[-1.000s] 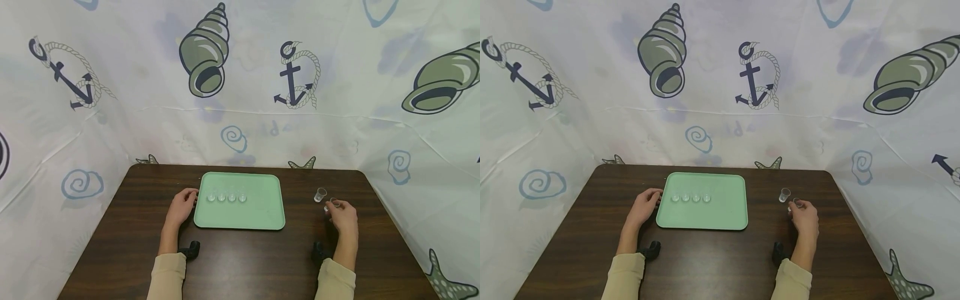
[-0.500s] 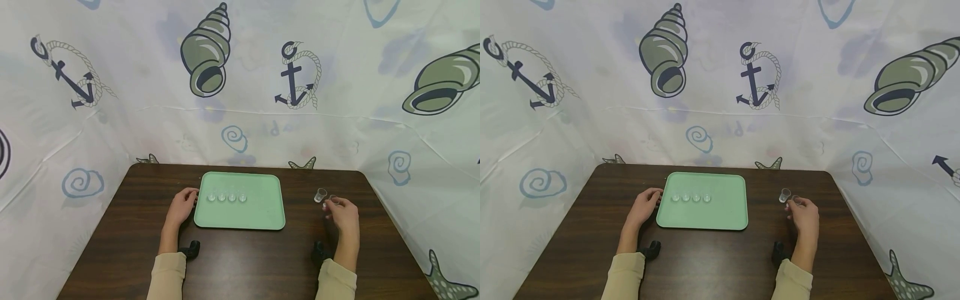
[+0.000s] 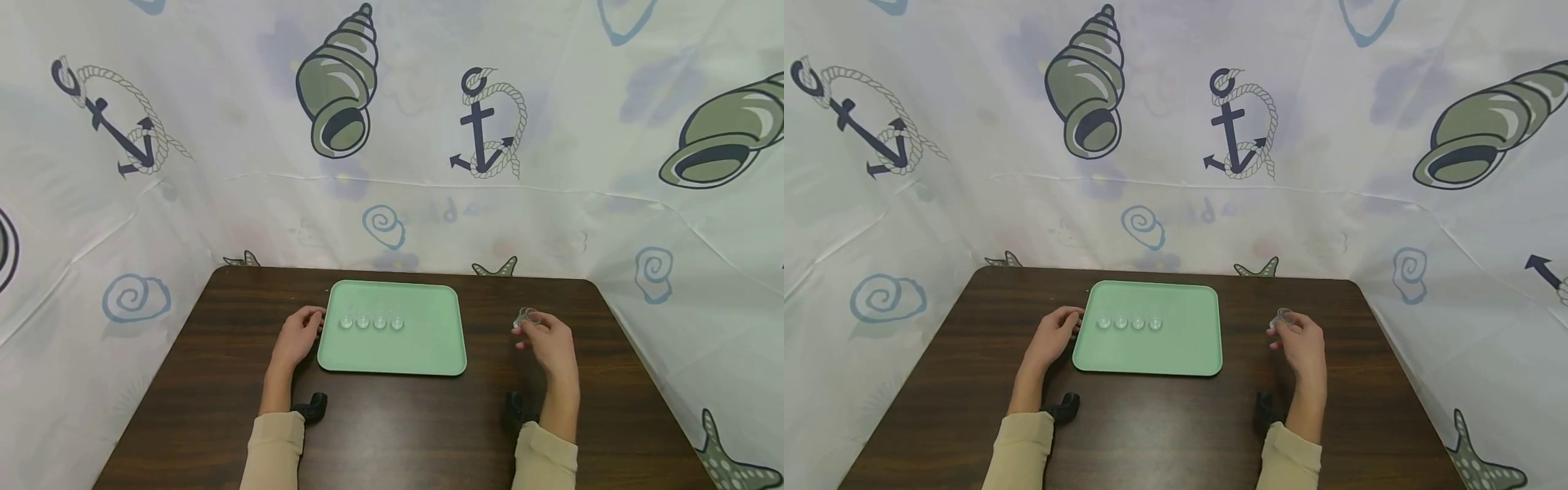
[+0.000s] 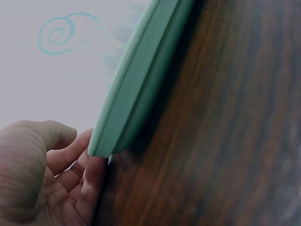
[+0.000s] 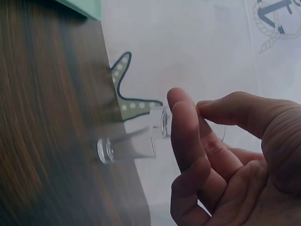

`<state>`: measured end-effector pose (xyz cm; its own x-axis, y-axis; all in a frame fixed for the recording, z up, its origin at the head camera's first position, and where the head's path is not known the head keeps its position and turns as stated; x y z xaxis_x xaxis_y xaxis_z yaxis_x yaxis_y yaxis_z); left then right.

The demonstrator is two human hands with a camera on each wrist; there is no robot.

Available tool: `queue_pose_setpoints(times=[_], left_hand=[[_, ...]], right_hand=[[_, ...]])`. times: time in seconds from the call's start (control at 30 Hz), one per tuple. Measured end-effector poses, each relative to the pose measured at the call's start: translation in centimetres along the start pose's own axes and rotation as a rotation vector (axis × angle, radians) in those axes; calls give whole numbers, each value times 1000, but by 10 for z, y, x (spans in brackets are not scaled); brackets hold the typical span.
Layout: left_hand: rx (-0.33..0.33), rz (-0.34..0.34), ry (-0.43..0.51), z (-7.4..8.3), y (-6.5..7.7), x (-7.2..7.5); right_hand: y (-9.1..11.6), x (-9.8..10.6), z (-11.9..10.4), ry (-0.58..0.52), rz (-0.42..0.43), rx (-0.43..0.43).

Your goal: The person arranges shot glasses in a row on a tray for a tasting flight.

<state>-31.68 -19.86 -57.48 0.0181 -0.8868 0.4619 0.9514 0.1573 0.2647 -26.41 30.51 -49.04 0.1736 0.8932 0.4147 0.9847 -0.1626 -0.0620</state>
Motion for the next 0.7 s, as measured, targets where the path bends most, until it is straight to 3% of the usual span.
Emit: queue_pose_setpoints(times=[0.4, 0.7], left_hand=[[3, 5, 0, 0, 0, 0], [8, 12, -2, 1, 1, 0]], right_hand=[[-8, -17, -5, -114, 16, 49], [-11, -34, -14, -125, 4, 99]])
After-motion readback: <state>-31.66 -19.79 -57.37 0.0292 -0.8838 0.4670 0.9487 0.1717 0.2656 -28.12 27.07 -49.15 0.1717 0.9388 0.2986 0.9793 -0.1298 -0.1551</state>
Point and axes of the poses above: each hand's wrist, its own y-axis away from the middle knuckle, its own x-axis out of the back of the hand, z = x × y, the point moved 2 cm from there along -y, towards the middle knuckle, and after that the axes turned 15 degrees about x, right-handed, at the moved point
